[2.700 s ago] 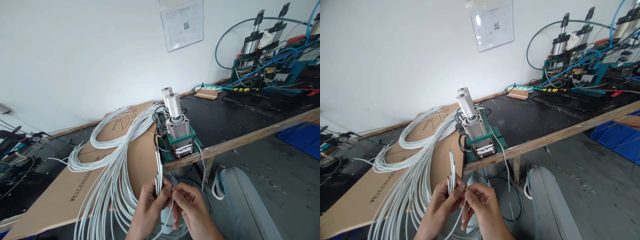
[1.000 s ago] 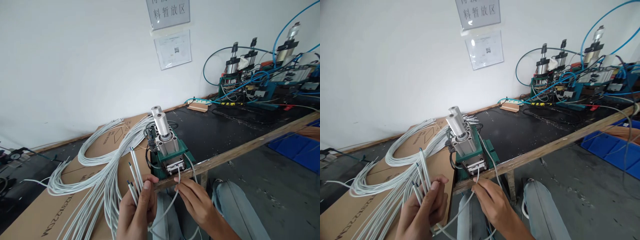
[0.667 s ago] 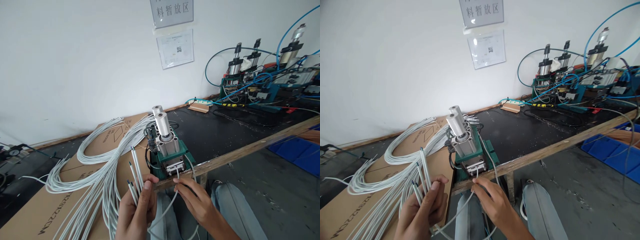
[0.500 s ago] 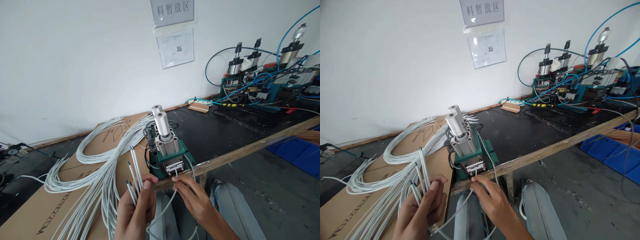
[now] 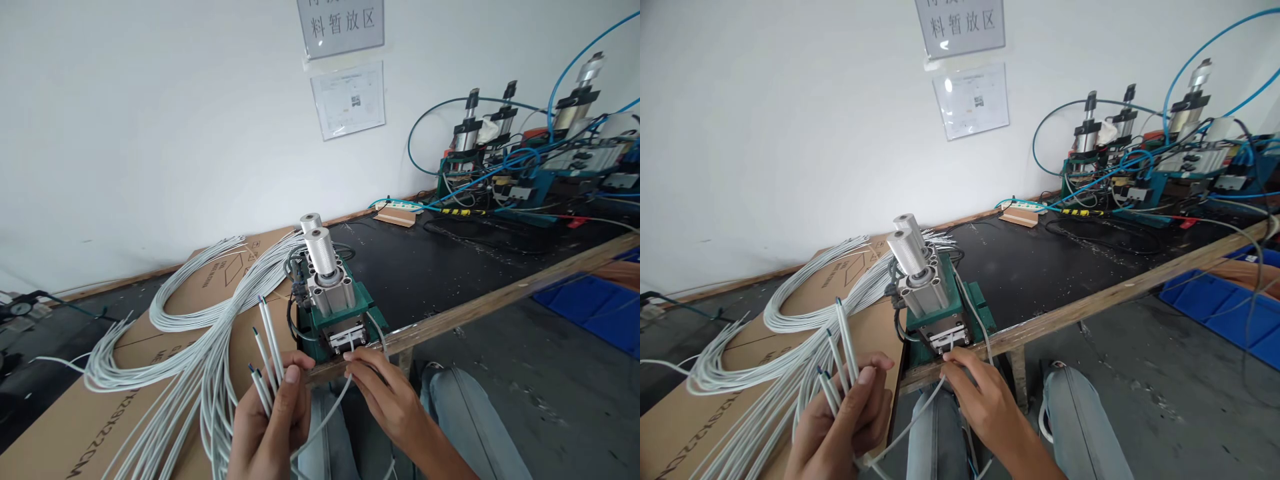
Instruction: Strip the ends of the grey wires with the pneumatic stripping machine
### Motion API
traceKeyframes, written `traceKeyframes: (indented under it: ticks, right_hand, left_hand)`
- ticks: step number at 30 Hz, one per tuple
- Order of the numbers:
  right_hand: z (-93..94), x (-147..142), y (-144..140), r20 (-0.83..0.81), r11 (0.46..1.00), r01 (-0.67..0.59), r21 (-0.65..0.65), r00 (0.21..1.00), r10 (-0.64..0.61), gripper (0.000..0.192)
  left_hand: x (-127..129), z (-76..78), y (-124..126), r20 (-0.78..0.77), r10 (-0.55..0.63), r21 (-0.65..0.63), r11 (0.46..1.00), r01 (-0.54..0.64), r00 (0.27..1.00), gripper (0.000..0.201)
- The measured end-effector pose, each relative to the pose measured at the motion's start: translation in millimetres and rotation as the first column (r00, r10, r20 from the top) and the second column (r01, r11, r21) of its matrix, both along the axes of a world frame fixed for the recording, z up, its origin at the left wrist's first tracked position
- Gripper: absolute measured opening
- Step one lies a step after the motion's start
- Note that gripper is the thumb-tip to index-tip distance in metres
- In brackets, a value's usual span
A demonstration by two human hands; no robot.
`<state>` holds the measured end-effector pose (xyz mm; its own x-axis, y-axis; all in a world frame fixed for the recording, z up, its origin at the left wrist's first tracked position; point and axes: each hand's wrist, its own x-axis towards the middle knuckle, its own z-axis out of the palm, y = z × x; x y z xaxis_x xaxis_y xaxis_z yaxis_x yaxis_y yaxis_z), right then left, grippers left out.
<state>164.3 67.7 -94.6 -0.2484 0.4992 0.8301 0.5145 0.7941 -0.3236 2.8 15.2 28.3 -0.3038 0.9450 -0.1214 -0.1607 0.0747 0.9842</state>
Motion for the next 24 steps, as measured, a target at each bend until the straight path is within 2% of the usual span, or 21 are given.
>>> traceKeyframes:
  ticks: [10, 17, 24]
  right_hand:
    - [8.6, 1.6, -1.6, 0.037, 0.997, 0.057, 0.047, 0.998, -0.059, 0.027]
    - [6.5, 2.2, 0.2, 0.034, 0.998, 0.046, 0.036, 0.998, -0.047, 0.029]
    - [7.5, 1.7, 0.9, 0.019, 0.999, 0.031, 0.012, 0.999, -0.031, 0.028]
  left_hand:
    - [2.9, 3.2, -1.0, -0.025, 0.032, 0.020, 0.999, -0.031, 0.999, 0.049]
    - [5.0, 6.0, -1.5, 0.003, 0.024, 0.017, 1.000, -0.025, 1.000, 0.052]
    - [5.8, 4.8, -2.2, 0.033, 0.013, 0.039, 0.999, -0.014, 0.999, 0.045]
